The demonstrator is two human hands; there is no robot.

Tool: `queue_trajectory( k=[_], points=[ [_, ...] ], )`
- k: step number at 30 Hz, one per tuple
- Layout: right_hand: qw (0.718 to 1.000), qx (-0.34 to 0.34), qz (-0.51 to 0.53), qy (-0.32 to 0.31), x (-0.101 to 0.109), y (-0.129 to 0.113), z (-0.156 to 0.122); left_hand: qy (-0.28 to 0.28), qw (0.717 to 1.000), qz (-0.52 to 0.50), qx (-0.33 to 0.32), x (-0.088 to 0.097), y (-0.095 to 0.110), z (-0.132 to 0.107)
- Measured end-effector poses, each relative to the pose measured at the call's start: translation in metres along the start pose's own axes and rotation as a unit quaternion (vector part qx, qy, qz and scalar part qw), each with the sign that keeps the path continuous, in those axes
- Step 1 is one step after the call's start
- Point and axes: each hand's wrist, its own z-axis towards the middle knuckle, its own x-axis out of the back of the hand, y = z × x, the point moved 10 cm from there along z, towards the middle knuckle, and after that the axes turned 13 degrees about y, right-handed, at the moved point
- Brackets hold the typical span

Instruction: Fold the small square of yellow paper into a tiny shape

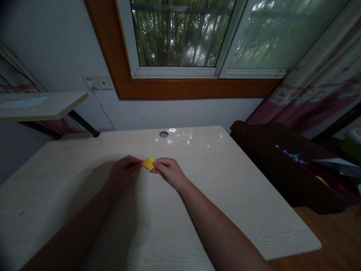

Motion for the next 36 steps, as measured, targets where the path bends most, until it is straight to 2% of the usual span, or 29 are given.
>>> queue_trajectory(
  k=[5, 9, 13, 16, 19, 21, 23, 25, 29, 36],
  points=[
    [1.000, -0.005, 0.012, 0.009, 0.001, 0.001, 0.001, 0.045, 0.999, -0.002, 0.026, 0.010, -0.006, 0.004],
    [1.000, 0.016, 0.001, 0.019, 0.002, 0.002, 0.002, 0.076, 0.996, -0.012, 0.050, 0.015, -0.013, 0.005],
    [0.990, 0.086, -0.080, 0.077, 0.012, -0.008, 0.002, 0.096, 0.994, -0.014, 0.056, 0.017, -0.011, 0.004],
    [0.964, 0.170, -0.155, 0.130, 0.019, -0.028, -0.002, 0.111, 0.991, -0.014, 0.070, 0.020, -0.009, 0.001],
    [0.944, 0.217, -0.187, 0.163, 0.023, -0.043, -0.008, 0.072, 0.992, -0.016, 0.105, 0.012, -0.011, -0.004],
    [0.934, 0.240, -0.197, 0.175, 0.024, -0.051, -0.012, 0.001, 0.992, -0.013, 0.125, -0.002, -0.012, -0.008],
    [0.927, 0.265, -0.204, 0.172, 0.021, -0.057, -0.017, -0.063, 0.991, -0.020, 0.118, -0.015, -0.008, -0.012],
    [0.923, 0.293, -0.203, 0.148, 0.013, -0.062, -0.021, -0.092, 0.991, -0.025, 0.098, -0.021, -0.003, -0.012],
    [0.912, 0.349, -0.197, 0.091, -0.002, -0.068, -0.029, -0.088, 0.991, -0.045, 0.088, -0.021, 0.001, -0.009],
    [0.876, 0.407, -0.253, 0.051, -0.013, -0.072, -0.038, -0.067, 0.987, -0.085, 0.116, -0.017, 0.002, -0.008]
  ],
)
